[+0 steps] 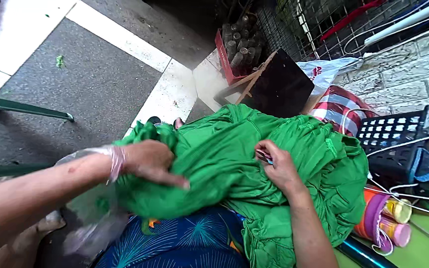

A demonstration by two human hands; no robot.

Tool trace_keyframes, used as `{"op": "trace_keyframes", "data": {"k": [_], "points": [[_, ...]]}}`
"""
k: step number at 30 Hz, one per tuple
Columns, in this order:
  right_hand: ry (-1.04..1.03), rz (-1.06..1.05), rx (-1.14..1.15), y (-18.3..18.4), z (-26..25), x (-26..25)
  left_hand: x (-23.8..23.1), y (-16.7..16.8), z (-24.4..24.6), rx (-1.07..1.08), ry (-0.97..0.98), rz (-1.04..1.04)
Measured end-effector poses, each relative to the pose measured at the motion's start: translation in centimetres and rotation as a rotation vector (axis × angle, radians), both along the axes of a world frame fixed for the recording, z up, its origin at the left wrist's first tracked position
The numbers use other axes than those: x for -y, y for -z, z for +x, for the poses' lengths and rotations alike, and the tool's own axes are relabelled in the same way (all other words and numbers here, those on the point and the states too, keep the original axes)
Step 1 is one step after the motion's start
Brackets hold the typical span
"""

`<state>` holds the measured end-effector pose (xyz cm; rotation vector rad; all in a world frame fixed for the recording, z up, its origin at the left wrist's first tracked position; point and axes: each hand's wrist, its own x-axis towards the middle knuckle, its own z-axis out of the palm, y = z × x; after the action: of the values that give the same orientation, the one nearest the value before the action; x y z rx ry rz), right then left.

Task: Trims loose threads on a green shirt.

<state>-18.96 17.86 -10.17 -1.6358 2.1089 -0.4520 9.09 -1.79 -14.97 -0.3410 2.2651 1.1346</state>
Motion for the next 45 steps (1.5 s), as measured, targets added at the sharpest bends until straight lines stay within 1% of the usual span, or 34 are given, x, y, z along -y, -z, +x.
{"op": "trace_keyframes", "data": {"k": [2, 4, 6, 8, 10, 11, 12, 13, 15, 17, 19, 21, 23, 25, 28, 29, 30, 32, 33, 35, 38, 40, 43, 45], "points": [[-0.007, -0.064, 0.047, 0.2, -0.4, -1.1, -3.0, -3.4, 0.2, -0.082, 0.125, 0.121], [-0.007, -0.076, 0.091, 0.0, -0.3, -1.1, -4.7, -5.4, -0.6, -0.045, 0.182, 0.115], [-0.005, -0.003, 0.046, -0.5, -0.1, -0.3, -5.4, -5.8, -1.4, -0.020, 0.192, 0.089], [-0.028, 0.059, -0.052, -1.4, 0.5, 1.3, -5.8, -5.9, -1.8, -0.026, 0.204, 0.072], [-0.093, 0.000, -0.125, -2.0, 1.9, 3.1, -6.0, -5.9, -2.1, -0.052, 0.221, 0.051], [-0.145, -0.024, -0.122, -2.1, 2.8, 4.0, -6.1, -6.0, -2.1, -0.058, 0.226, 0.040], [-0.206, -0.021, -0.081, -1.9, 3.7, 4.7, -6.2, -6.2, -2.2, -0.058, 0.229, 0.033], [-0.276, 0.030, -0.017, -1.4, 4.6, 5.2, -6.3, -6.5, -2.2, -0.056, 0.227, 0.030], [-0.391, 0.227, 0.126, 0.0, 6.0, 5.3, -6.5, -6.8, -1.8, -0.072, 0.204, 0.024], [-0.439, 0.275, 0.176, 0.9, 6.2, 4.2, -7.0, -6.6, -0.8, -0.152, 0.154, -0.007], [-0.409, 0.182, 0.164, 1.1, 6.0, 2.6, -7.7, -5.9, 0.1, -0.262, 0.102, -0.082], [-0.308, 0.059, 0.093, 1.4, 6.2, 1.4, -8.0, -5.5, 0.4, -0.291, 0.073, -0.119], [-0.186, 0.023, -0.060, 1.4, 5.8, 1.5, -7.8, -5.4, 0.4, -0.250, 0.063, -0.118], [-0.160, 0.153, -0.210, 0.6, 4.9, 2.6, -7.4, -5.4, 0.2, -0.197, 0.058, -0.123], [-0.228, 0.380, -0.337, -0.9, 3.9, 4.9, -6.4, -5.8, -0.1, -0.079, 0.040, -0.170], [-0.235, 0.423, -0.336, -1.0, 3.4, 5.6, -6.3, -5.7, 0.1, -0.079, 0.019, -0.210], [-0.236, 0.435, -0.329, -0.9, 2.7, 6.2, -6.2, -5.2, 0.7, -0.136, -0.007, -0.268], [-0.227, 0.396, -0.317, -0.5, 1.1, 6.6, -6.3, -3.7, 1.8, -0.268, -0.060, -0.372], [-0.223, 0.372, -0.311, -0.4, 0.4, 6.5, -6.3, -3.1, 2.2, -0.287, -0.085, -0.385], [-0.215, 0.351, -0.282, -0.5, -0.3, 5.7, -5.7, -2.3, 2.6, -0.214, -0.125, -0.340], [-0.238, 0.293, -0.268, -0.6, -0.2, 3.8, -3.9, -1.5, 2.1, 0.061, -0.139, -0.217], [-0.251, 0.222, -0.252, -0.6, -0.2, 2.5, -2.9, -1.7, 1.3, 0.137, -0.143, -0.174], [-0.262, 0.136, -0.229, -0.5, -0.2, 1.1, -2.1, -3.1, -1.3, 0.106, -0.167, -0.194], [-0.264, 0.122, -0.213, -0.5, -0.2, 1.0, -1.5, -3.2, -4.6, 0.008, -0.185, -0.230]]}}
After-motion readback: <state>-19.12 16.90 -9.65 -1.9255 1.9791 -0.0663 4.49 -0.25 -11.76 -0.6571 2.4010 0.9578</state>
